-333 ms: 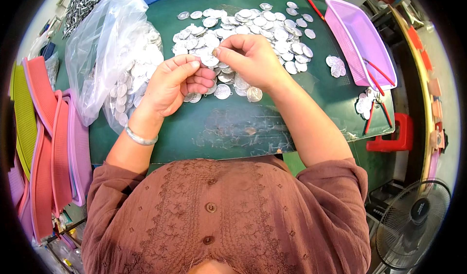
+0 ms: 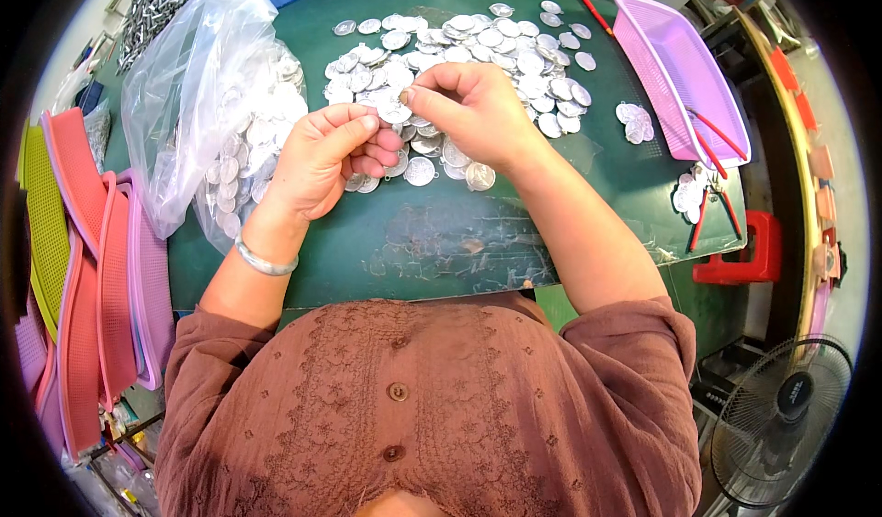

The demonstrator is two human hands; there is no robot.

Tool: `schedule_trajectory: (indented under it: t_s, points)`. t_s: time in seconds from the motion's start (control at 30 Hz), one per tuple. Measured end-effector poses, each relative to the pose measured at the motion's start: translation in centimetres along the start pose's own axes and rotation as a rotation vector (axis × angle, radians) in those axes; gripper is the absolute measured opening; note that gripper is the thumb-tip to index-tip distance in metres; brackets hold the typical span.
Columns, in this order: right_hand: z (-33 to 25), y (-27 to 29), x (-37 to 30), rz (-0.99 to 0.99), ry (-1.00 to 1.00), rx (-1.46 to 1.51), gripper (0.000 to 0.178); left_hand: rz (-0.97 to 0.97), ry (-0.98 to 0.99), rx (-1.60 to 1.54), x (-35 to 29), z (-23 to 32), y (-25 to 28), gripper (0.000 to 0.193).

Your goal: The person sits at a green workbench and assembles small, round silver metal pieces by hand. They pick up individual components from a large pile, fit them together, and occasionally use a pair of red pliers to adjust or secure the parts. The assembled items are placed back onto the table or into a plastic bag.

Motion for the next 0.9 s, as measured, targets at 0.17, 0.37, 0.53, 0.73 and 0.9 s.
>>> schedule_trajectory:
  t_s: [0.17, 0.37, 0.53, 0.73, 0.9]
  points:
    - [-0.09, -0.11, -0.06, -0.004, -0.004, 0.003, 0.017, 0.008, -0.015, 0.023, -0.07, 0.16, 0.01, 0.011]
    - [-0.07, -0.17, -0.01, -0.013, 0.017, -0.002, 0.017, 0.025, -0.009, 0.04, -0.07, 0.1, 0.17, 0.011]
    - [-0.25, -0.06, -0.1, -0.003, 0.022, -0.034, 0.017, 0.031, -0.01, 0.045, -0.06, 0.08, 0.26, 0.012]
    - [-0.36, -0.04, -0.09, 0.003, 0.046, -0.044, 0.018, 0.034, -0.012, 0.052, -0.03, 0.12, 0.24, 0.011]
    - [-0.48, -0.15, -0.1, -0.01, 0.06, -0.048, 0.018, 0.041, -0.025, 0.073, 0.06, 0.17, 0.36, 0.011]
Point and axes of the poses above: each hand's wrist, its own x-axis towards the middle knuckle, its own y-axis out of the back of the hand, z = x × y, the point moved 10 cm from there along x, towards the middle knuckle, and after that the axes turned 3 degrees about -x, right-handed, at the moved point
